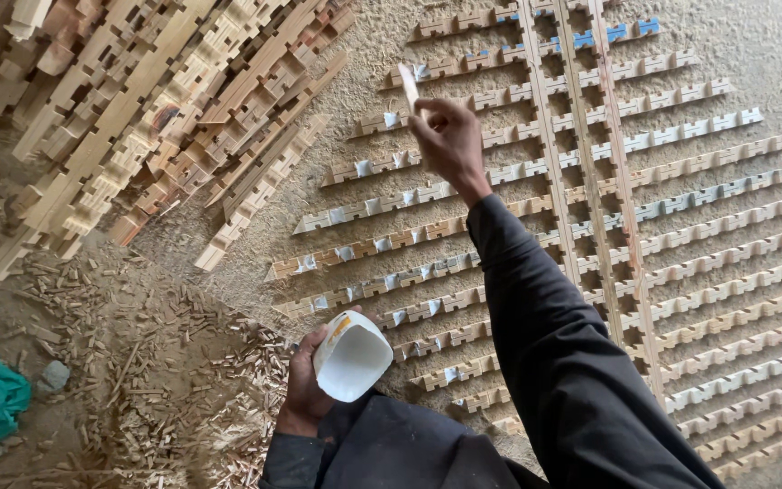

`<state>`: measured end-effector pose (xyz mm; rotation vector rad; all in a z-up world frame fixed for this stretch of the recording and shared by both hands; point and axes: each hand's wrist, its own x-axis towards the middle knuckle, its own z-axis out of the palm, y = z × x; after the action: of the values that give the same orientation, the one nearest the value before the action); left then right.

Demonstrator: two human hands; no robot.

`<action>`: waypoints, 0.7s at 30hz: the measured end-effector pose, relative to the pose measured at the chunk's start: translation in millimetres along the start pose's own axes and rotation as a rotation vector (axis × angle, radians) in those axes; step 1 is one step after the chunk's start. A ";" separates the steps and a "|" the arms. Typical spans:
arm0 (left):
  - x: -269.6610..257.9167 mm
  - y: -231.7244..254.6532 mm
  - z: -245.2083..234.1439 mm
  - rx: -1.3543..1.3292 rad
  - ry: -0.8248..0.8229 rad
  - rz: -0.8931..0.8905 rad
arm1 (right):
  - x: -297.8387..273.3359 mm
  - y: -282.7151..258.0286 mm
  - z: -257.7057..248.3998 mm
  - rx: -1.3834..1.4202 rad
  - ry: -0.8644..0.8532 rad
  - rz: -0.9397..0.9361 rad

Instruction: The person applies a white substance from a small container onto small wooden pieces arranged in rows on a work surface using a wooden stick. The person repeatedly dips the stick into the container and spreads the substance onto the wood.

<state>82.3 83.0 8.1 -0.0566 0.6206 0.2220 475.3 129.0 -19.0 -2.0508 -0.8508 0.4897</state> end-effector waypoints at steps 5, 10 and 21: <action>-3.1 2.3 7.9 0.037 0.020 0.002 | 27.9 49.3 -12.4 -0.401 0.129 -0.327; -4.6 5.5 6.8 0.047 0.023 0.014 | 11.1 70.1 -45.0 -0.895 0.058 -0.453; 14.3 17.4 -13.9 0.047 0.302 0.028 | -202.6 -134.2 -129.3 0.657 -0.512 0.238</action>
<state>81.7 101.1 -11.2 -0.0367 0.9271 0.2276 360.6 -32.8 171.8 -1.4286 -0.6092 1.2790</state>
